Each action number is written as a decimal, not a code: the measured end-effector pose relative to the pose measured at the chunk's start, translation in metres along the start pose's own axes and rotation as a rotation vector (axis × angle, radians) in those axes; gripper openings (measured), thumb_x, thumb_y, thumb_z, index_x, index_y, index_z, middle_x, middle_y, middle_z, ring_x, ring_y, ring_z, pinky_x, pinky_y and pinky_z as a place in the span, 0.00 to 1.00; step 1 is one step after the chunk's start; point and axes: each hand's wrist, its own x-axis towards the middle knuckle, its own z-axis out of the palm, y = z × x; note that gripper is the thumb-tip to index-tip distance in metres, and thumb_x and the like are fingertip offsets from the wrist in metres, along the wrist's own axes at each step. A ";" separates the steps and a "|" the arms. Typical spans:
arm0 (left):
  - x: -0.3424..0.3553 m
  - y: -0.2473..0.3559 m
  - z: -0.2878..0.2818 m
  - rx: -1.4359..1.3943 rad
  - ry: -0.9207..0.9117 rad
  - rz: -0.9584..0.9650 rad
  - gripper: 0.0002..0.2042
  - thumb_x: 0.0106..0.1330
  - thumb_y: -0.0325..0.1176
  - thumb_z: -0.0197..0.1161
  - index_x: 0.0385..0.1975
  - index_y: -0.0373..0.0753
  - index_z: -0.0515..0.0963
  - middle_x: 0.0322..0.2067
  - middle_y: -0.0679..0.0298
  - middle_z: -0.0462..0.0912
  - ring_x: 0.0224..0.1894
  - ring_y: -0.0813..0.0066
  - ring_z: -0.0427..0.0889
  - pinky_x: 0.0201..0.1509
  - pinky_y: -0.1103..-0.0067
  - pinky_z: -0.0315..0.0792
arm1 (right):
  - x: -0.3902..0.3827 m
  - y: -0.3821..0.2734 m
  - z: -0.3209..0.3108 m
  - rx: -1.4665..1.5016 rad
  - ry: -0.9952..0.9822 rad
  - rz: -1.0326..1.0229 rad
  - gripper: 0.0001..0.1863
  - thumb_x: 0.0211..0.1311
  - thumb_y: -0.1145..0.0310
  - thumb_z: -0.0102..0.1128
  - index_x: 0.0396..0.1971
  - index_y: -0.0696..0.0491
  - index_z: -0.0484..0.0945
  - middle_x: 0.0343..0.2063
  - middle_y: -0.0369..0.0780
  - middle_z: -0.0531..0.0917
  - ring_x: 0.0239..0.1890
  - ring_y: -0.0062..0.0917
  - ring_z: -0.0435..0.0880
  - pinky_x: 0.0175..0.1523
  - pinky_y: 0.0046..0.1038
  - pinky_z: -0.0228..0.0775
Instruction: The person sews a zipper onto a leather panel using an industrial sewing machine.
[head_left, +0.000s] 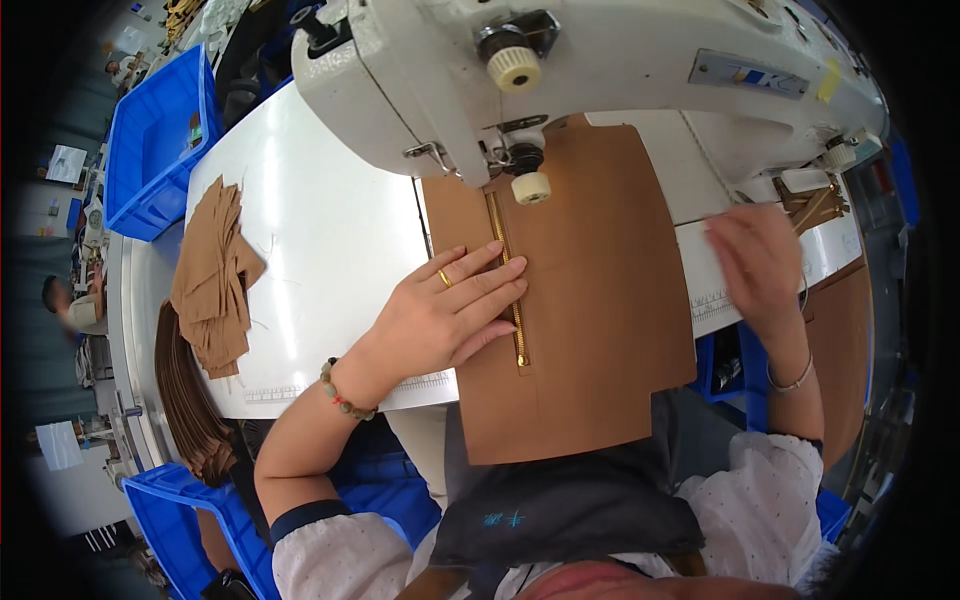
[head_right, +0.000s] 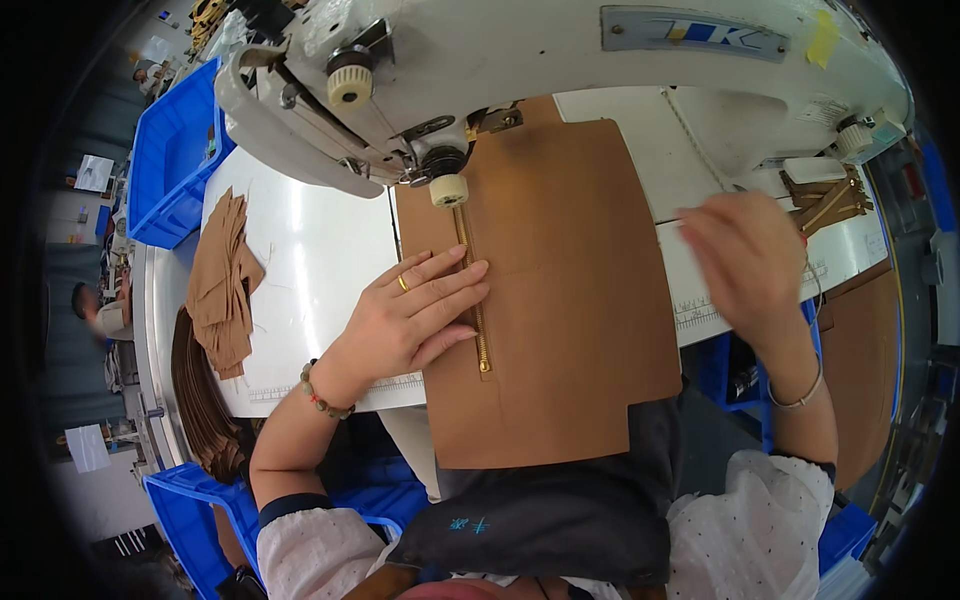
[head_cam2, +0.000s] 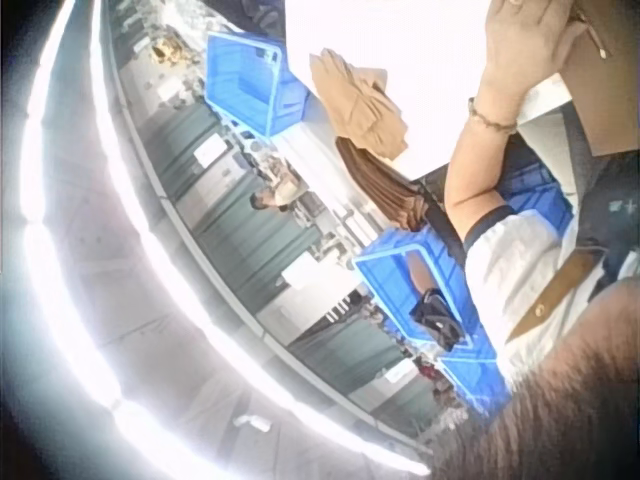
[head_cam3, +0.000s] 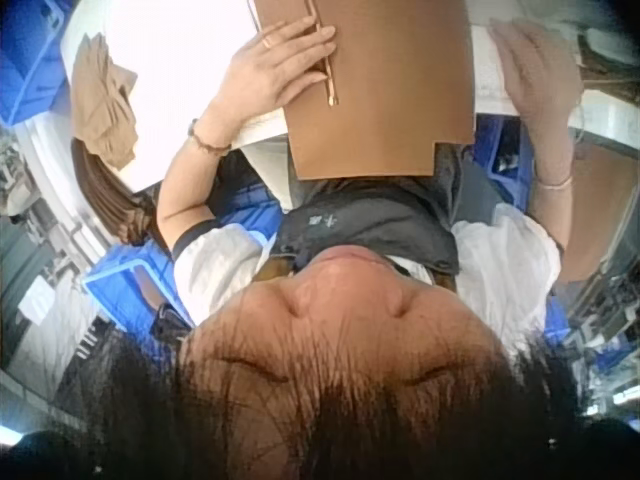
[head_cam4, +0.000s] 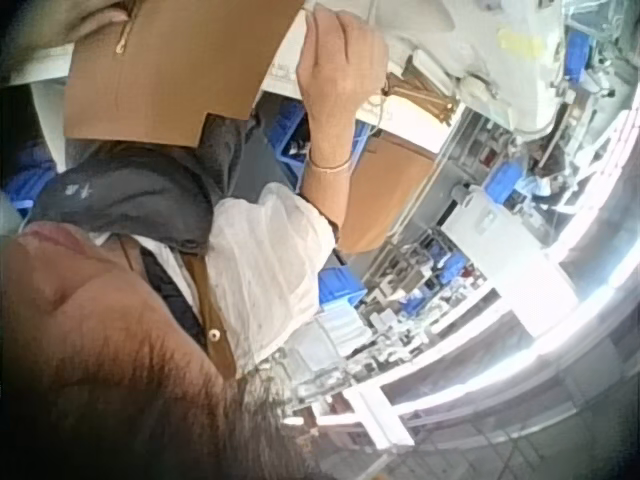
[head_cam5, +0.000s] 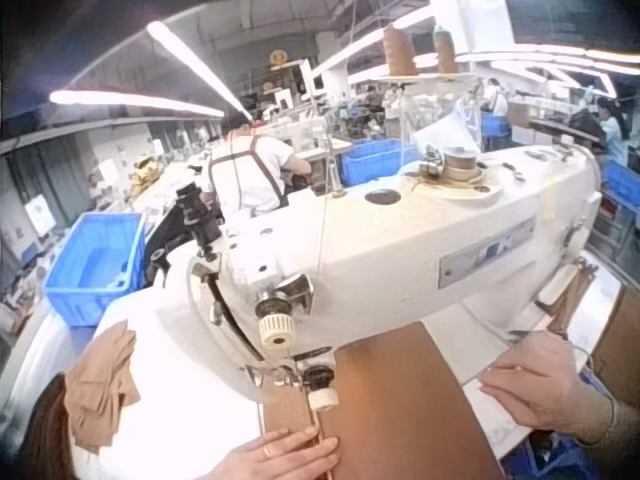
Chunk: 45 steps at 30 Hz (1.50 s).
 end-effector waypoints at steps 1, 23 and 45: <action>-0.002 -0.003 0.000 0.005 0.021 0.016 0.22 0.64 0.43 0.72 0.56 0.41 0.83 0.62 0.63 0.82 0.67 0.58 0.79 0.67 0.62 0.75 | 0.015 -0.011 0.013 0.049 -0.074 -0.064 0.14 0.53 0.71 0.76 0.40 0.54 0.85 0.41 0.41 0.83 0.39 0.36 0.83 0.44 0.35 0.76; 0.013 0.003 0.003 0.042 -0.018 -0.336 0.38 0.65 0.50 0.69 0.67 0.28 0.70 0.70 0.50 0.70 0.72 0.46 0.69 0.73 0.60 0.67 | 0.085 -0.054 0.101 0.193 -0.443 -0.222 0.44 0.47 0.37 0.72 0.59 0.54 0.83 0.58 0.44 0.83 0.62 0.39 0.79 0.69 0.42 0.66; 0.020 0.001 0.002 0.079 0.049 -0.319 0.38 0.55 0.52 0.73 0.61 0.31 0.76 0.63 0.55 0.79 0.66 0.55 0.77 0.68 0.68 0.74 | 0.085 -0.054 0.105 0.102 -0.393 -0.155 0.47 0.40 0.30 0.70 0.59 0.46 0.83 0.30 0.38 0.83 0.36 0.31 0.83 0.47 0.33 0.72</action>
